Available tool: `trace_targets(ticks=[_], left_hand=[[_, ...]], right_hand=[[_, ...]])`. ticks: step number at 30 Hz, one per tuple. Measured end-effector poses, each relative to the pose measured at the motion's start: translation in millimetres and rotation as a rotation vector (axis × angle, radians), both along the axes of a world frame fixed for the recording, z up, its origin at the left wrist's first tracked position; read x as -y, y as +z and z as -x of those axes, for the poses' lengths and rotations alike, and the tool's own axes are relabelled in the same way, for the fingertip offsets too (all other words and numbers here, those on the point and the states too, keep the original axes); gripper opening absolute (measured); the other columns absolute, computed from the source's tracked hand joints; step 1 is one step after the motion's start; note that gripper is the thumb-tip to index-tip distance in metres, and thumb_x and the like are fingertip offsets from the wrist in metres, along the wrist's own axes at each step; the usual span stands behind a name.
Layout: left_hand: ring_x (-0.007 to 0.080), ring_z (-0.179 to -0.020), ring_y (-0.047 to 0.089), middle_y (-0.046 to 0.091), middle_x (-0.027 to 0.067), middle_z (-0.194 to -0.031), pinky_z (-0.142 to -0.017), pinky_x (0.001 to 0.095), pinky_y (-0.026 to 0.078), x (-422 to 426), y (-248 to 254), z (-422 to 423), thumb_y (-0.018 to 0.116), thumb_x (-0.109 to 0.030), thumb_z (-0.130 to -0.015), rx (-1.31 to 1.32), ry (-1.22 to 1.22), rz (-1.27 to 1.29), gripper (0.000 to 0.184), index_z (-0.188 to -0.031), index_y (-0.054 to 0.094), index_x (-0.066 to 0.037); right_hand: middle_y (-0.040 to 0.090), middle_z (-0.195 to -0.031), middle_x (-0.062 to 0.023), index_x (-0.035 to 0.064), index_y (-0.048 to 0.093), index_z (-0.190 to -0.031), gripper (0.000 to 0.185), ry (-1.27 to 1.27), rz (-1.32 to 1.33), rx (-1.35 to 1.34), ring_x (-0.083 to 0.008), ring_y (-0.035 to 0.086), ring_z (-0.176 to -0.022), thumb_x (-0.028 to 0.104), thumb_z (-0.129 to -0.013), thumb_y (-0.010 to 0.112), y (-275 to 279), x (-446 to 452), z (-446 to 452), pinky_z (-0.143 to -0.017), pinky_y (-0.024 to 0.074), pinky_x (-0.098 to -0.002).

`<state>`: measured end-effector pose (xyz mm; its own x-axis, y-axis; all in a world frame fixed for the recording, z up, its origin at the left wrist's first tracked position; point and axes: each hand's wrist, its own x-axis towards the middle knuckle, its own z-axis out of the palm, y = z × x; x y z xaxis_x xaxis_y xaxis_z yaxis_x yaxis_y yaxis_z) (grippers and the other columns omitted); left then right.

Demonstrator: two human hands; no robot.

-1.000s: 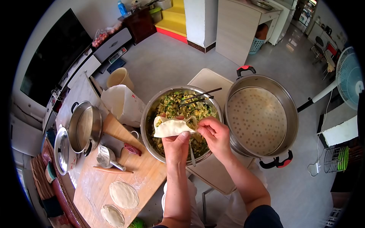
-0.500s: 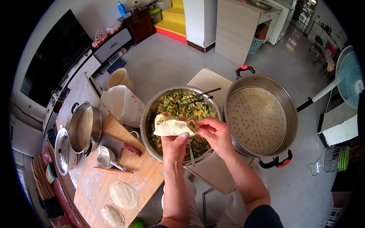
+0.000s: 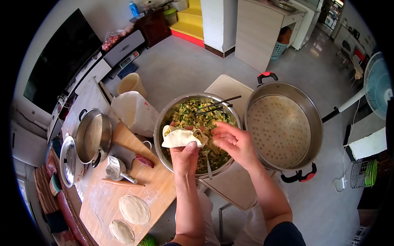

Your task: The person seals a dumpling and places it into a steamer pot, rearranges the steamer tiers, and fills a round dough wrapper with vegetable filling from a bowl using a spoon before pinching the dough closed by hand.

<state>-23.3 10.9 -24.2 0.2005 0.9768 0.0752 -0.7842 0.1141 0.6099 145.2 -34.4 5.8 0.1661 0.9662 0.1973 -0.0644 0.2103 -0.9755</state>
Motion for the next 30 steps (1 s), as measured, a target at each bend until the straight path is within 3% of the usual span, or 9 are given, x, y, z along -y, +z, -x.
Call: trace_targets(ticks=[1,2,5,6,9,10,14,22,30], left_hand=[[0.0393,-0.121,0.056,0.059,0.0111,-0.125,-0.096,0.0485,0.054,-1.1,-1.7,2.0,0.074,0.002,-0.080,-0.008,0.005,-0.019,0.089,-0.151,0.025,-0.019],[0.0397,-0.122,0.056,0.059,0.0111,-0.126,-0.096,0.0486,0.054,-1.8,-2.6,3.0,0.074,0.002,-0.080,-0.003,0.006,-0.020,0.089,-0.151,0.025,-0.019],[0.0404,-0.123,0.055,0.058,0.0110,-0.126,-0.097,0.0489,0.054,-2.5,-2.4,4.2,0.074,0.003,-0.079,0.005,0.005,-0.017,0.090,-0.151,0.025,-0.019],[0.0404,-0.123,0.055,0.058,0.0109,-0.126,-0.097,0.0490,0.054,-2.3,-2.2,3.7,0.074,0.003,-0.079,0.005,0.003,-0.014,0.090,-0.151,0.025,-0.019],[0.0363,-0.118,0.059,0.060,0.0105,-0.123,-0.094,0.0464,0.055,-0.5,3.3,0.8,0.076,0.003,-0.078,0.012,0.008,0.011,0.089,-0.149,0.027,-0.019],[0.0342,-0.116,0.061,0.060,0.0103,-0.121,-0.093,0.0450,0.055,0.3,4.9,0.4,0.076,0.004,-0.077,0.018,0.014,0.023,0.089,-0.149,0.028,-0.019],[0.0376,-0.122,0.056,0.058,0.0099,-0.125,-0.097,0.0456,0.054,0.1,0.8,0.7,0.074,0.004,-0.079,0.007,-0.011,0.009,0.091,-0.151,0.025,-0.019],[0.0318,-0.115,0.061,0.059,0.0110,-0.121,-0.093,0.0414,0.054,2.7,7.3,-4.8,0.077,0.008,-0.074,0.002,-0.028,0.000,0.094,-0.148,0.027,-0.018],[0.0334,-0.117,0.060,0.060,0.0095,-0.122,-0.095,0.0429,0.053,1.3,2.7,-2.5,0.078,0.004,-0.074,-0.044,-0.033,-0.023,0.096,-0.151,0.025,-0.019]], right_hand=[[0.070,-0.098,-0.0105,-0.0024,0.054,-0.133,0.042,-0.021,0.014,0.010,-0.0135,0.066,-0.096,0.001,-0.092,0.064,0.0,0.0,-2.2,-0.085,0.0553,-0.0284],[0.071,-0.104,-0.0155,0.0032,0.058,-0.130,0.043,-0.077,-0.008,0.230,-0.0232,0.070,-0.088,-0.003,-0.088,0.063,-15.4,-2.7,-9.8,-0.076,0.0572,-0.0320],[0.069,-0.108,-0.0146,0.0090,0.062,-0.126,0.046,-0.153,-0.054,0.729,-0.0315,0.066,-0.096,-0.006,-0.082,0.061,-26.8,-8.0,-4.9,-0.081,0.0546,-0.0391],[0.067,-0.108,-0.0118,0.0107,0.068,-0.114,0.045,-0.239,-0.226,0.867,-0.0350,0.060,-0.104,-0.009,-0.074,0.061,-23.1,-10.4,3.3,-0.090,0.0498,-0.0436],[0.064,-0.112,-0.0096,0.0114,0.072,-0.102,0.037,-0.259,-0.239,1.042,-0.0333,0.055,-0.112,-0.007,-0.070,0.064,-24.1,-8.7,3.9,-0.094,0.0469,-0.0429],[0.061,-0.113,-0.0093,0.0100,0.072,-0.094,0.034,-0.264,-0.282,0.905,-0.0325,0.055,-0.108,-0.008,-0.067,0.063,-24.1,-9.4,0.8,-0.092,0.0464,-0.0417],[0.059,-0.109,-0.0098,0.0084,0.072,-0.093,0.038,-0.312,-0.385,0.640,-0.0314,0.053,-0.103,-0.010,-0.063,0.058,13.7,-2.8,9.3,-0.089,0.0450,-0.0412],[0.059,-0.111,-0.0095,0.0068,0.071,-0.094,0.034,-0.257,-0.485,0.769,-0.0323,0.053,-0.108,-0.008,-0.066,0.060,20.0,-4.9,14.5,-0.090,0.0461,-0.0432],[0.062,-0.108,-0.0084,0.0047,0.070,-0.092,0.026,-0.322,-0.482,0.736,-0.0313,0.055,-0.106,-0.007,-0.070,0.062,18.4,-4.1,7.4,-0.088,0.0472,-0.0424]])
